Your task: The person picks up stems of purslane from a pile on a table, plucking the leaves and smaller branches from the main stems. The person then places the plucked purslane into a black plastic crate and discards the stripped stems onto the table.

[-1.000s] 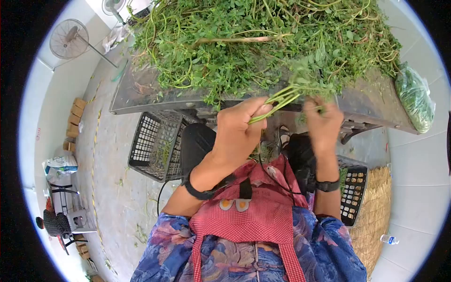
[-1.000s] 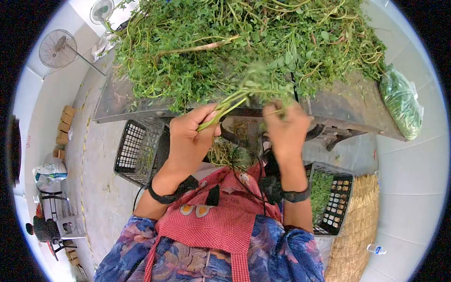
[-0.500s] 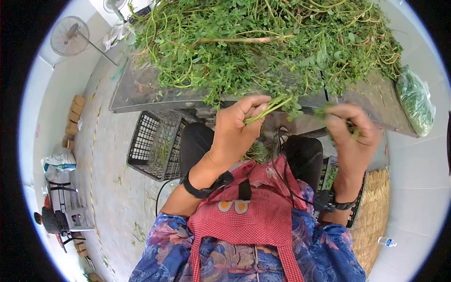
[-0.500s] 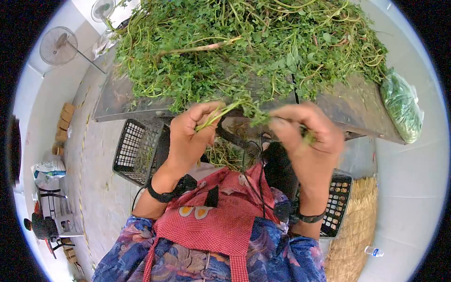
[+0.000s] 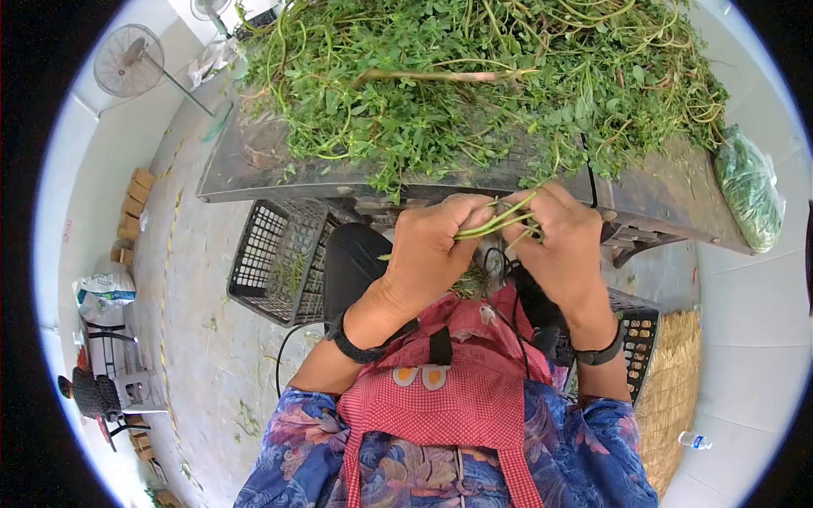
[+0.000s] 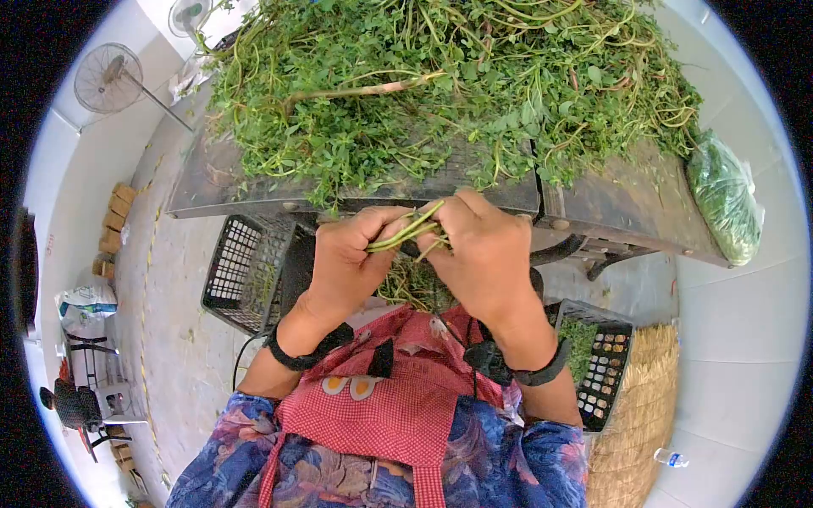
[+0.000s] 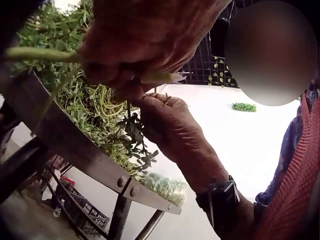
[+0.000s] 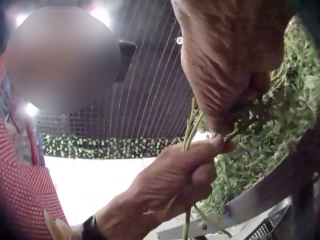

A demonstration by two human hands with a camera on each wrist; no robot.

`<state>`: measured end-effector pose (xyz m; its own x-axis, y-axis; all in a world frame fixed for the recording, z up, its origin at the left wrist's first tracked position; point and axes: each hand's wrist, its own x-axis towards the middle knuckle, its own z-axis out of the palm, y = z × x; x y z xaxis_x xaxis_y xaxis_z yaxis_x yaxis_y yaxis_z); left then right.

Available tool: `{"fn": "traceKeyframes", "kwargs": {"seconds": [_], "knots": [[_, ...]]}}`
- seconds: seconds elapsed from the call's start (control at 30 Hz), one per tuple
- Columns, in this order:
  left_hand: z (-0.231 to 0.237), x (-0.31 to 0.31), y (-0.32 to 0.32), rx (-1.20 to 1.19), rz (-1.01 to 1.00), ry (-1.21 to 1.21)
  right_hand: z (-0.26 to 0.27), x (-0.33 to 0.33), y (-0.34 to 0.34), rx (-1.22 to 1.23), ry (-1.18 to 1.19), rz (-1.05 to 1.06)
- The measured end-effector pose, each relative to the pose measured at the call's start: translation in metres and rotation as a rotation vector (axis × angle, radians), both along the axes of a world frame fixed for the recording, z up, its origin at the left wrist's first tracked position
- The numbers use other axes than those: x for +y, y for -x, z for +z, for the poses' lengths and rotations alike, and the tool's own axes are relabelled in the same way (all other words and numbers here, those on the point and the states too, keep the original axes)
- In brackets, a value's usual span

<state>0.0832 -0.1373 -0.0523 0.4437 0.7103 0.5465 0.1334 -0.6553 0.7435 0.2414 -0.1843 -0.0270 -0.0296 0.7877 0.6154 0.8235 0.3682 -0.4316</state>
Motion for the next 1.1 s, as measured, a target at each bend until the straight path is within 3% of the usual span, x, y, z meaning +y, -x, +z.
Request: {"fn": "traceKeyframes", "kwargs": {"seconds": [0.03,0.13,0.2,0.27,0.3,0.37,0.57,0.63,0.67,0.77,0.83,0.9,1.07,1.1], "knots": [[-0.001,-0.001,-0.002,0.012,0.042,-0.047,-0.004,0.001,0.001,-0.002,0.004,-0.002],[0.003,-0.007,-0.001,0.058,0.102,-0.099,-0.014,0.016,-0.019,-0.044,-0.232,-0.310],[0.004,-0.007,0.004,0.097,0.125,-0.102,-0.012,0.021,-0.054,0.291,-0.113,-0.516],[0.003,-0.005,0.012,0.073,0.046,0.200,0.005,0.008,-0.082,1.026,0.167,-0.256],[0.001,-0.005,0.014,0.076,0.044,0.203,0.008,0.004,-0.082,1.028,0.169,-0.260],[-0.001,-0.002,0.015,-0.062,-0.012,0.308,0.014,-0.002,-0.083,1.099,0.168,0.092],[0.000,0.001,0.015,0.000,-0.065,0.183,0.006,-0.007,-0.066,1.026,0.262,0.133],[0.000,0.000,0.015,0.010,-0.088,0.117,0.006,-0.009,-0.065,0.783,0.334,0.233],[0.000,0.000,0.015,0.014,-0.081,0.100,0.008,-0.011,-0.063,0.711,0.411,0.182],[0.001,-0.001,0.014,-0.003,-0.079,0.079,0.008,-0.014,-0.056,0.648,0.575,0.229],[-0.001,-0.001,0.015,-0.023,-0.082,0.078,-0.006,-0.010,-0.051,0.718,0.529,0.252],[-0.005,0.001,0.015,0.013,-0.081,-0.052,-0.014,-0.008,-0.047,0.761,0.622,0.179],[-0.008,-0.002,0.012,0.020,-0.106,-0.005,-0.020,-0.005,-0.029,0.838,0.475,0.199],[-0.006,-0.004,0.011,0.044,-0.114,0.052,-0.022,-0.005,-0.027,0.719,0.398,0.208]]}}
